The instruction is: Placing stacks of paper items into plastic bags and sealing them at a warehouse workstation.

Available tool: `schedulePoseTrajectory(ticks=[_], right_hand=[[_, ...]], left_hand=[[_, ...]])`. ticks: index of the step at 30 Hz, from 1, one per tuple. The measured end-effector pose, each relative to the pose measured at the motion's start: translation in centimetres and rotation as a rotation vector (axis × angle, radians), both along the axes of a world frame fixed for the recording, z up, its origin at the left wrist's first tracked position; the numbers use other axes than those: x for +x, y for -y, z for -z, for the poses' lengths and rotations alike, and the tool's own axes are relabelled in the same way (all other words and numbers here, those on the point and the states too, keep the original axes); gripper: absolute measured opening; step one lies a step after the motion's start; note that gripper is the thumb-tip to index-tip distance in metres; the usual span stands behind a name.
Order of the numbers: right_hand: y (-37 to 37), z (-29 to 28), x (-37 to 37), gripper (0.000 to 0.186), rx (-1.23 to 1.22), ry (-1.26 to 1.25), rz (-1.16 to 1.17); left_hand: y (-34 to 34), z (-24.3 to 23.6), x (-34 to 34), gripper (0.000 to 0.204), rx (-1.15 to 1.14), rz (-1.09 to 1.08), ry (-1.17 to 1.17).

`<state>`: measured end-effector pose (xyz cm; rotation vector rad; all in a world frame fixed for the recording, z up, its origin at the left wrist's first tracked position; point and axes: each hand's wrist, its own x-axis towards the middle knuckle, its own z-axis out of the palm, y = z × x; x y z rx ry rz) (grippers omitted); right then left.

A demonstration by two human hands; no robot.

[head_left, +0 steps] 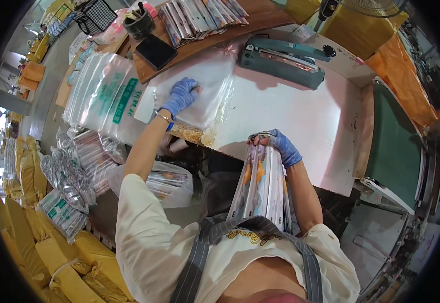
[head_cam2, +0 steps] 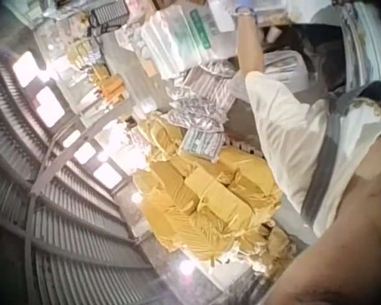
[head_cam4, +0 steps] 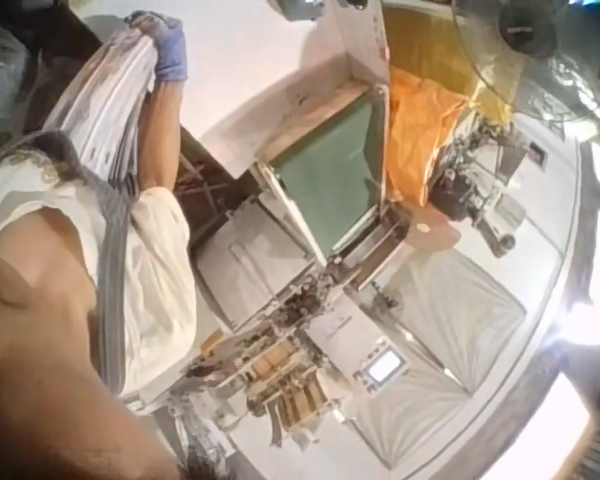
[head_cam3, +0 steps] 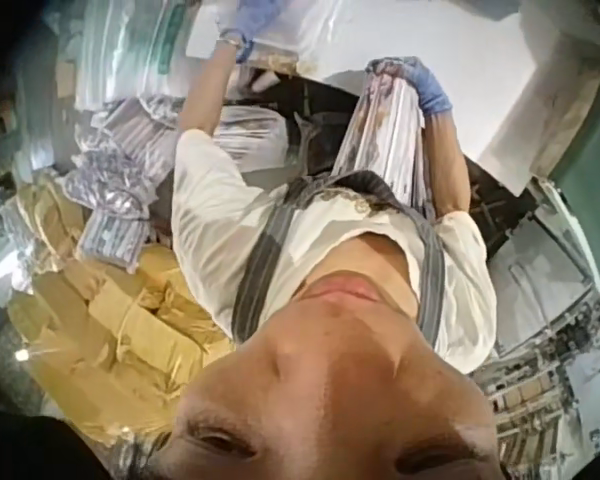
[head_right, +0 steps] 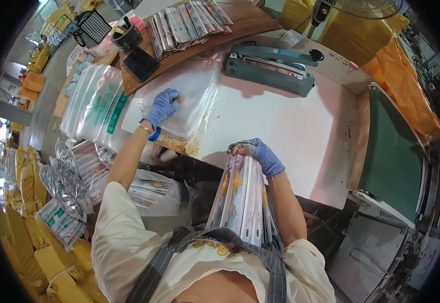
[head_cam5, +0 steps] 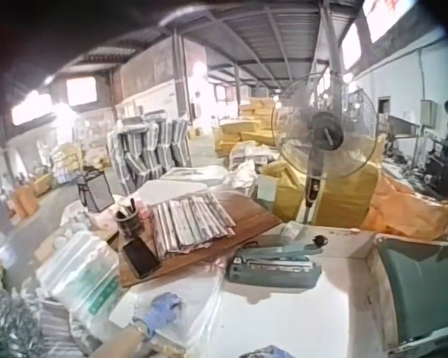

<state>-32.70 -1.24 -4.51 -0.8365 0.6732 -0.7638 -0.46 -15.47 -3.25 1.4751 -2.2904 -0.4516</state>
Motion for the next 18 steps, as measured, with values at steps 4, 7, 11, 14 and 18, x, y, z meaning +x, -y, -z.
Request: schedulePoseTrajectory(ticks=[4,7,11,14,18], right_hand=[[1.1,1.1,0.9,0.022,0.010,-0.009,-0.048],[1.9,-1.0,3.9,0.028,0.081,-0.028,-0.188],[2.7,0.2,4.2,0.024,-0.117,-0.302,-0.211],[2.3,0.5,3.6,0.024,-0.032,-0.101,-0.102],[1.3,-0.4,3.4,0.023,-0.001,-0.049,-0.087]], left_hand=[[-6.1,-1.8,-8.0,0.022,0.122,0.105,-0.370],[-11.4,-1.7,-11.0,0.023,-0.012,0.170,-0.260],[-11.4,-2.8,-9.3,0.029,0.101,-0.122,-0.173],[-11.3,-3.8,-5.5,0.030,0.091,-0.469,-0.583],[-15.9,2.8,-7.5,0.031,-0.064,-0.326,-0.973]])
